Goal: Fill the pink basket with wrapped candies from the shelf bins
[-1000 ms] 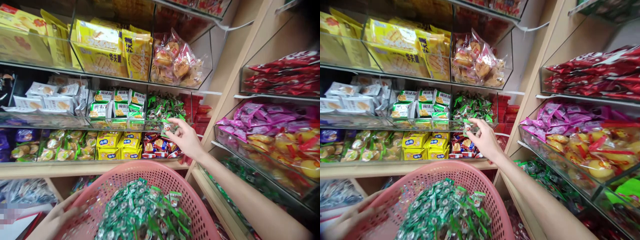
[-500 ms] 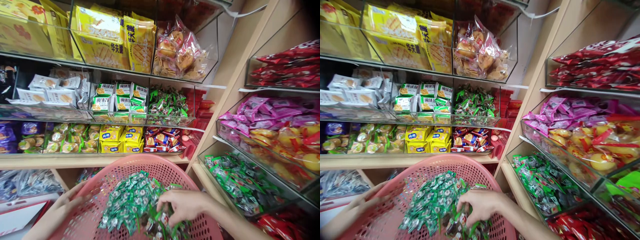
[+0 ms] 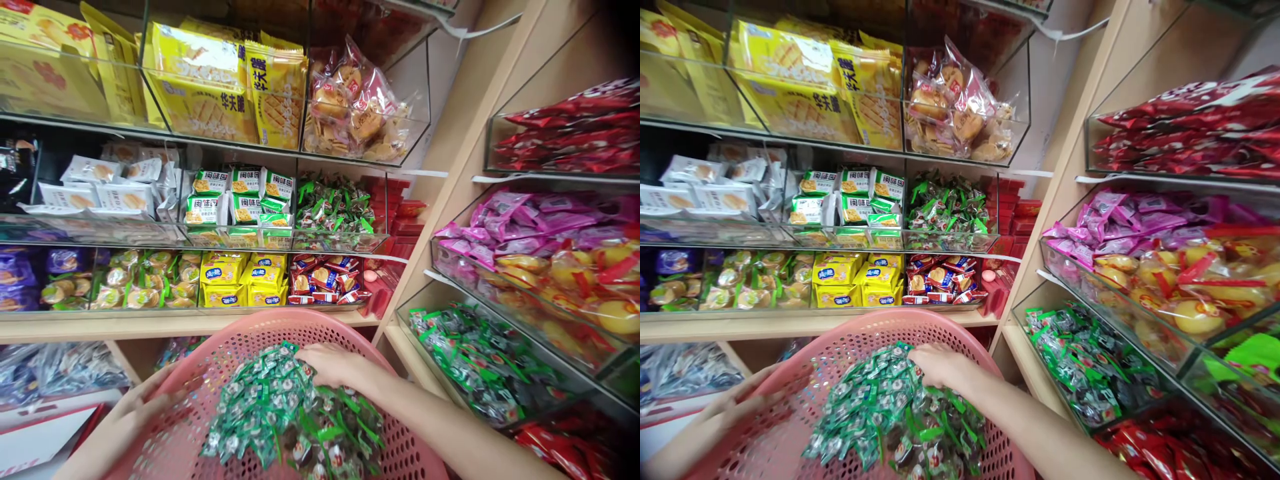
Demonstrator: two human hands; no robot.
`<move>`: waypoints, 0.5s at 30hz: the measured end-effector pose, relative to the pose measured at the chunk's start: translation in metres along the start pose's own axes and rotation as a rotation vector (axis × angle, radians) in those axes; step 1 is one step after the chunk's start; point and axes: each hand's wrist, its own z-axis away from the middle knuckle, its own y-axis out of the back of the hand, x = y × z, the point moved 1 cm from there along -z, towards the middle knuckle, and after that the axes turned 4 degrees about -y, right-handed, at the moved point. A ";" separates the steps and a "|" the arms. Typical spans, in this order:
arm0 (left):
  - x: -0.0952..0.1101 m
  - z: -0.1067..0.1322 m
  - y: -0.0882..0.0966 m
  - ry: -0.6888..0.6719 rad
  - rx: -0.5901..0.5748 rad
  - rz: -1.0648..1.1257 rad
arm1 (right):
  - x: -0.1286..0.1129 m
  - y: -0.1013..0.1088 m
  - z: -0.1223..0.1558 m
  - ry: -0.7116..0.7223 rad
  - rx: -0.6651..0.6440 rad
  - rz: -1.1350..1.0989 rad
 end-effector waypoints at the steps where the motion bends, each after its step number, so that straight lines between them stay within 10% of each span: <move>1: 0.001 0.001 -0.001 0.023 -0.004 0.010 | 0.000 -0.002 -0.001 -0.012 0.004 0.008; 10: 0.012 0.009 -0.010 0.110 -0.089 0.066 | 0.019 0.026 0.037 0.048 0.202 -0.184; 15: 0.001 0.004 -0.008 0.033 -0.077 0.066 | 0.013 0.043 0.078 0.025 0.079 -0.270</move>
